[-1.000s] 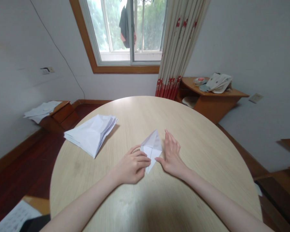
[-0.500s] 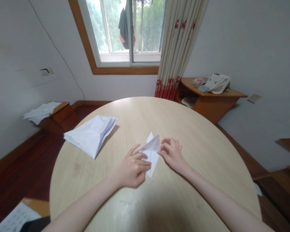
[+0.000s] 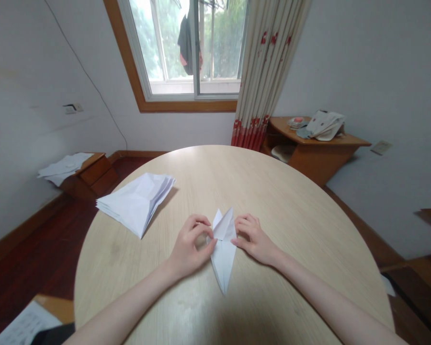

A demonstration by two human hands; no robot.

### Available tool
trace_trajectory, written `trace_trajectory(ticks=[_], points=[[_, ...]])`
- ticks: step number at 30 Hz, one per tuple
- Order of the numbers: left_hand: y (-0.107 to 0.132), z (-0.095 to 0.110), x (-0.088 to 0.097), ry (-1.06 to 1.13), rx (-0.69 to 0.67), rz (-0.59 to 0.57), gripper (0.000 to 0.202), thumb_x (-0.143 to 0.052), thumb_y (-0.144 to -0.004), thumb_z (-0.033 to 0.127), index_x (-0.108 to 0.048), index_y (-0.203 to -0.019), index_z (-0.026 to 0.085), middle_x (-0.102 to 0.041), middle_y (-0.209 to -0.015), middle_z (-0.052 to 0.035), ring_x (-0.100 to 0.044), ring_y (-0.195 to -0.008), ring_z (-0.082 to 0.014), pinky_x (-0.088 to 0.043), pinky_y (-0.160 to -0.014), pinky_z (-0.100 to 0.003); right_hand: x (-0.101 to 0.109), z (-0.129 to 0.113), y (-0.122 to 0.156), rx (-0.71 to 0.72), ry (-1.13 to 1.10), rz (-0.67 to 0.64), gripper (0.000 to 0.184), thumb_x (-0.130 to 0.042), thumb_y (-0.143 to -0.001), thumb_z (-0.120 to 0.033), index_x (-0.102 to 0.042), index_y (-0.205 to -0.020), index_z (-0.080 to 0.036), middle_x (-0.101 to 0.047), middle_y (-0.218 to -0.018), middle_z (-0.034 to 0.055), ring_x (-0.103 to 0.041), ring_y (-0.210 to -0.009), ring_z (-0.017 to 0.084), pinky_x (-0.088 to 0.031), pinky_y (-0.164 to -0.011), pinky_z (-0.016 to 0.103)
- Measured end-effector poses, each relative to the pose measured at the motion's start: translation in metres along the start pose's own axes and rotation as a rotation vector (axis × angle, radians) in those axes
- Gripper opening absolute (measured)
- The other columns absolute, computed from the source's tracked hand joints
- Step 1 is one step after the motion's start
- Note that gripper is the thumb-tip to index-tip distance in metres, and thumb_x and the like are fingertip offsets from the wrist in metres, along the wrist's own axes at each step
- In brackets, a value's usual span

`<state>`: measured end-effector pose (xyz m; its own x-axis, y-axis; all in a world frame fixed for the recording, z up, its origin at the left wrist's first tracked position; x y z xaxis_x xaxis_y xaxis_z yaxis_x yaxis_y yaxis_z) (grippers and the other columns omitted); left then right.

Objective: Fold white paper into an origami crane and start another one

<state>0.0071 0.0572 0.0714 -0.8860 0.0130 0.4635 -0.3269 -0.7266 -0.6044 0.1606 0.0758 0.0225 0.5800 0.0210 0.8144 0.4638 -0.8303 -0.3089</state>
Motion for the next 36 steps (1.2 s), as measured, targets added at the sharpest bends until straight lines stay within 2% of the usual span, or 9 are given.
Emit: trace_trajectory(ticks=[1, 5, 10, 13, 16, 20, 25, 30, 36], points=[[-0.001, -0.007, -0.002, 0.07, 0.065, -0.011, 0.004, -0.06, -0.081, 0.02, -0.058, -0.084, 0.018, -0.058, -0.094, -0.0062, -0.059, -0.088, -0.0176, -0.051, -0.079, -0.032, 0.001, 0.0, 0.0, 0.0, -0.024, 0.003, 0.022, -0.054, -0.09, -0.03, -0.05, -0.071, -0.02, -0.062, -0.086, 0.0015, -0.051, -0.099, 0.022, -0.034, -0.09, 0.042], [0.004, -0.036, -0.024, 0.359, 0.325, -0.129, 0.033, -0.056, -0.073, 0.014, -0.051, -0.106, 0.018, -0.061, -0.101, -0.0065, -0.062, -0.084, -0.0164, -0.053, -0.073, -0.03, 0.004, -0.002, 0.0, 0.01, -0.088, 0.007, 0.033, -0.047, -0.094, -0.038, -0.047, -0.066, -0.02, -0.06, -0.079, 0.0018, -0.051, -0.095, 0.022, -0.034, -0.088, 0.043], [0.016, -0.05, -0.044, 0.506, 0.459, -0.234, 0.053, -0.045, -0.059, 0.007, -0.052, -0.111, 0.017, -0.065, -0.096, -0.0047, -0.061, -0.084, -0.0171, -0.05, -0.074, -0.029, 0.003, -0.009, 0.0, -0.001, -0.17, -0.018, 0.044, -0.04, -0.095, -0.051, -0.047, -0.063, -0.02, -0.058, -0.077, 0.0019, -0.053, -0.089, 0.021, -0.035, -0.087, 0.042], [0.021, -0.054, -0.051, 0.585, 0.523, -0.259, 0.048, -0.05, -0.06, 0.01, -0.055, -0.107, 0.016, -0.065, -0.091, -0.0035, -0.061, -0.079, -0.0177, -0.048, -0.067, -0.027, 0.0, -0.015, 0.001, -0.009, -0.224, -0.034, 0.049, -0.036, -0.096, -0.054, -0.046, -0.062, -0.02, -0.057, -0.074, 0.0014, -0.053, -0.087, 0.02, -0.035, -0.086, 0.041], [0.026, -0.059, -0.055, 0.666, 0.629, -0.261, 0.037, -0.064, -0.066, 0.021, -0.057, -0.101, 0.015, -0.065, -0.084, -0.0027, -0.062, -0.07, -0.0164, -0.046, -0.059, -0.024, -0.005, -0.018, 0.001, -0.014, -0.272, -0.068, 0.05, -0.036, -0.095, -0.056, -0.046, -0.062, -0.02, -0.056, -0.074, 0.0011, -0.052, -0.087, 0.02, -0.035, -0.087, 0.041], [0.032, -0.062, -0.06, 0.722, 0.754, -0.261, 0.043, -0.078, -0.063, 0.035, -0.059, -0.095, 0.014, -0.067, -0.082, -0.0041, -0.064, -0.067, -0.0174, -0.048, -0.06, -0.026, -0.015, -0.019, 0.001, -0.019, -0.328, -0.157, 0.054, -0.035, -0.093, -0.062, -0.041, -0.06, -0.02, -0.054, -0.071, 0.0006, -0.051, -0.086, 0.02, -0.032, -0.087, 0.042], [0.03, -0.062, -0.059, 0.734, 0.801, -0.21, 0.034, -0.08, -0.059, 0.033, -0.064, -0.08, 0.013, -0.068, -0.077, -0.0036, -0.062, -0.067, -0.0167, -0.047, -0.064, -0.027, -0.019, -0.023, 0.001, 0.007, -0.374, -0.219, 0.055, -0.036, -0.091, -0.065, -0.035, -0.059, -0.02, -0.05, -0.068, -0.0003, -0.049, -0.086, 0.021, -0.029, -0.089, 0.042], [0.028, -0.061, -0.059, 0.778, 0.84, -0.197, 0.026, -0.08, -0.054, 0.027, -0.064, -0.068, 0.013, -0.065, -0.065, -0.0005, -0.056, -0.058, -0.0128, -0.043, -0.059, -0.024, -0.021, -0.026, 0.002, 0.017, -0.384, -0.261, 0.054, -0.036, -0.09, -0.066, -0.038, -0.061, -0.02, -0.051, -0.071, -0.0001, -0.048, -0.091, 0.022, -0.026, -0.091, 0.042], [0.028, -0.067, -0.056, 0.766, 0.862, -0.144, 0.026, -0.078, -0.056, 0.033, -0.064, -0.062, 0.012, -0.061, -0.059, 0.0, -0.051, -0.054, -0.0105, -0.037, -0.056, -0.022, -0.022, -0.025, 0.003, 0.017, -0.38, -0.282, 0.052, -0.039, -0.09, -0.064, -0.041, -0.062, -0.02, -0.054, -0.078, 0.0011, -0.047, -0.093, 0.022, -0.026, -0.091, 0.042]])
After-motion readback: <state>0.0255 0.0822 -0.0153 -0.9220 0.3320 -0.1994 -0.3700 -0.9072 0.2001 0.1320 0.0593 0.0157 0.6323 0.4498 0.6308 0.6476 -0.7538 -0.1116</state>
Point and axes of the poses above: each hand's wrist, its own y-axis away from the middle knuckle, its own x-axis out of the back of the hand, z = x × y, the point moved 9 cm from there along -y, towards the middle knuckle
